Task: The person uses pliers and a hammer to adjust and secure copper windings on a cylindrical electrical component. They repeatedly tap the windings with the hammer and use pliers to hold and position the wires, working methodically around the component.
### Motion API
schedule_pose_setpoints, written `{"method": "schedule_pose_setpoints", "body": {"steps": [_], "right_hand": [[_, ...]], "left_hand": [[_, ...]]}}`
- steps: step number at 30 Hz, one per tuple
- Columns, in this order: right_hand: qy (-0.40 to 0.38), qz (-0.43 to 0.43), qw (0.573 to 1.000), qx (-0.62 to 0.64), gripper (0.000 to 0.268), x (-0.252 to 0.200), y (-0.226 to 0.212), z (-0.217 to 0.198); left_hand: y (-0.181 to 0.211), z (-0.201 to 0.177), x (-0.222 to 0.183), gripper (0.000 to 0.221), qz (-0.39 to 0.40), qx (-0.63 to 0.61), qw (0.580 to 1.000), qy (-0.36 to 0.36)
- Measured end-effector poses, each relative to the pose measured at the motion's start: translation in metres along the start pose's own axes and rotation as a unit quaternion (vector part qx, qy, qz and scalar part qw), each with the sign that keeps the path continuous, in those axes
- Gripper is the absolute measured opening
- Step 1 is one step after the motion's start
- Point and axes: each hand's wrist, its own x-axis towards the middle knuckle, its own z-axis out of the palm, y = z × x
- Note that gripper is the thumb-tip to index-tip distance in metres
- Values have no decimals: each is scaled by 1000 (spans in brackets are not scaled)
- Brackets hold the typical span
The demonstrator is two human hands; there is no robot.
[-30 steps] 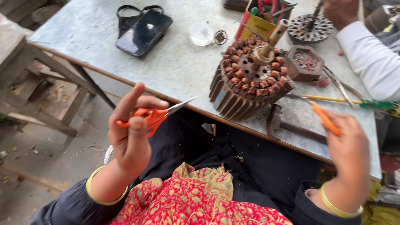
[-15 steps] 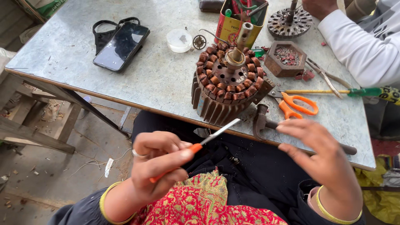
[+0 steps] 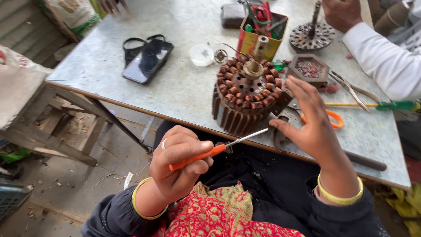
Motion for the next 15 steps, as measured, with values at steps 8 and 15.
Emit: {"method": "schedule_pose_setpoints", "body": {"steps": [8,15], "right_hand": [[-142,0,986,84,70,52,16,-6],[-96,-4,994,60,55,44,19,-2]], "left_hand": [[5,-12,-4,25,-89,-94,988,87],[1,-11,0,26,-155,-217,957,116]]}}
